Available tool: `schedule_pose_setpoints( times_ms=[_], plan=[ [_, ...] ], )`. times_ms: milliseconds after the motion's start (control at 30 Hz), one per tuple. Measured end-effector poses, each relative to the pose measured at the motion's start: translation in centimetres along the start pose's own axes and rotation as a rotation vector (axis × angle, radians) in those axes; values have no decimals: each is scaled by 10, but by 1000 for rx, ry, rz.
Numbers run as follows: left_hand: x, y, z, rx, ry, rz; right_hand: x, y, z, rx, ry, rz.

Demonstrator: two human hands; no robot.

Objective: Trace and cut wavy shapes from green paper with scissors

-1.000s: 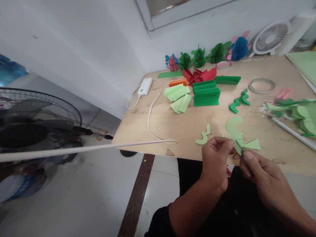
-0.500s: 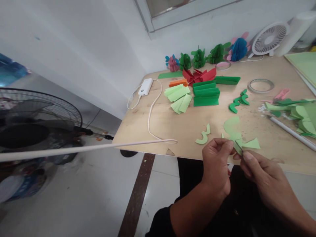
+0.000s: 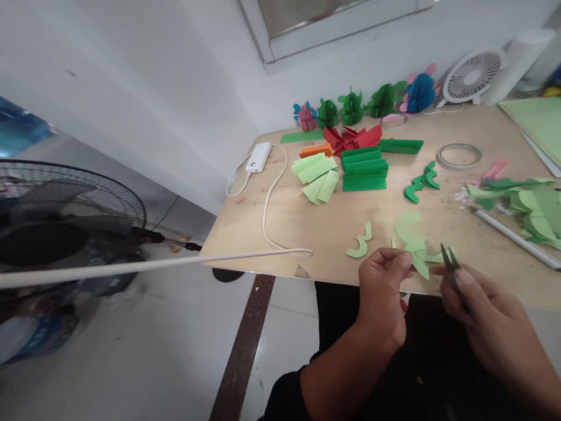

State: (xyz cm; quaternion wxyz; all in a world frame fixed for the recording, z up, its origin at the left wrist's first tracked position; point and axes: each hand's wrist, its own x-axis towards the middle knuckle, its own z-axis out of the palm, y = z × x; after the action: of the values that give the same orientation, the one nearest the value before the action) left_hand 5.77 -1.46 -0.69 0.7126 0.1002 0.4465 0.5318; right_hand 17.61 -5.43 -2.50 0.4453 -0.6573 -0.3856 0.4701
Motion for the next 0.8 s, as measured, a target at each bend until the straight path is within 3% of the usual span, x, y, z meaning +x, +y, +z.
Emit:
schedule_pose_setpoints(
  times_ms=[333,667,800],
  plan=[
    [-4,0,2,-18,-63,-69,11,-7,3,119,51,59],
    [11,-1,6,81,-71,-6,14,-18,3,-279,69,-91],
    [17,2,4,112,-20,117,12,-21,-1,-403,64,-93]
  ],
)
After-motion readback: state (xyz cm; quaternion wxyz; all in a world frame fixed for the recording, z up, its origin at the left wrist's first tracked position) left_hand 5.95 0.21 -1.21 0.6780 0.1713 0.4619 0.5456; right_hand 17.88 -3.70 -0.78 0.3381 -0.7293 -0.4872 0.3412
